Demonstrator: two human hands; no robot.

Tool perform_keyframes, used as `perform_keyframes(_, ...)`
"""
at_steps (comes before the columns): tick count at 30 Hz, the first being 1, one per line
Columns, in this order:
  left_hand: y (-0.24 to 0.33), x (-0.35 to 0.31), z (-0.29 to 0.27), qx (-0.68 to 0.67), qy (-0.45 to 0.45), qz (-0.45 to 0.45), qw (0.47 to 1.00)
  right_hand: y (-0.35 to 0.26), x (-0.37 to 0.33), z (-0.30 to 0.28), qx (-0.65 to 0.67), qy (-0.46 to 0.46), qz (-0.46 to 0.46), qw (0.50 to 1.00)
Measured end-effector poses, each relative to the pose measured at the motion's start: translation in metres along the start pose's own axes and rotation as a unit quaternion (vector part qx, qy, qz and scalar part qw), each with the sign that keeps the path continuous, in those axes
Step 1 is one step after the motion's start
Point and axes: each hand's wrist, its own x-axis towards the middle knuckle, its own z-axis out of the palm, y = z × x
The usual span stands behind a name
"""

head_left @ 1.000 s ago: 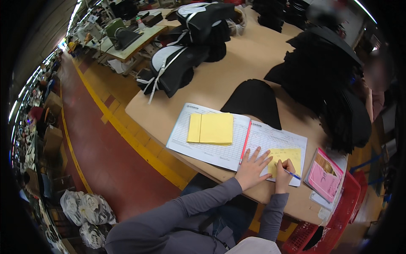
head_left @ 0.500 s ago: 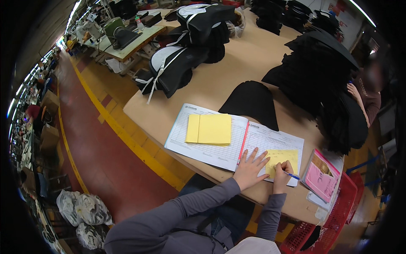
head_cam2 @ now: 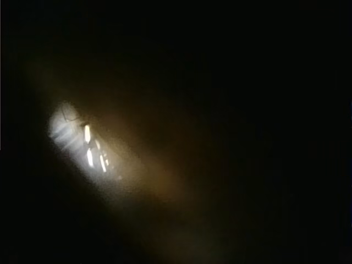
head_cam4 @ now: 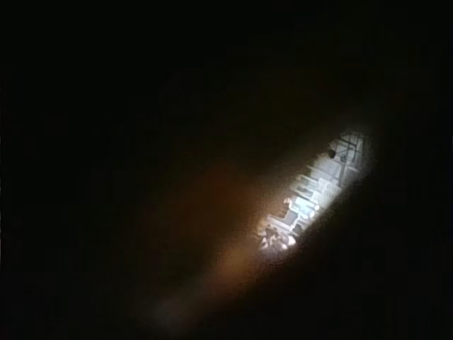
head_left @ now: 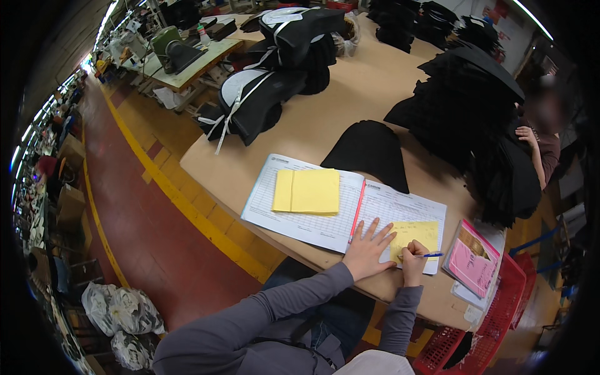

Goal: The person inspects black caps with white panels at a workbench, turning them over and checking seams and drawstrings. They write on a yellow notepad and a ledger, then place inspected caps into a red basket.

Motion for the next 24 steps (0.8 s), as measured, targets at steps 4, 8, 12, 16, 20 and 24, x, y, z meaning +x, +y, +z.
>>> perform_keyframes(4, 0.004, 0.005, 0.002, -0.006, -0.007, 0.003, 1.0, -0.004, 0.0, -0.006, 0.084, 0.064, 0.04, 0.994)
perform_keyframes(8, -0.002, 0.007, 0.001, 0.004, -0.021, -0.002, 1.0, -0.011, 0.008, -0.013, 0.334, 0.185, 0.001, 0.924)
perform_keyframes(12, 0.0, 0.01, -0.003, -0.002, -0.033, -0.012, 0.999, -0.008, -0.005, -0.022, 0.238, 0.247, -0.034, 0.939)
perform_keyframes(16, 0.002, 0.01, -0.008, 0.002, -0.054, 0.017, 0.998, -0.009, -0.042, -0.013, 0.169, 0.167, 0.021, 0.971)
perform_keyframes(20, 0.002, 0.006, -0.009, 0.002, -0.034, 0.047, 0.998, -0.006, -0.054, -0.008, 0.034, 0.084, 0.007, 0.996)
perform_keyframes(24, 0.0, 0.006, -0.005, -0.003, -0.017, 0.037, 0.999, -0.022, -0.039, -0.005, -0.005, 0.087, -0.022, 0.996)
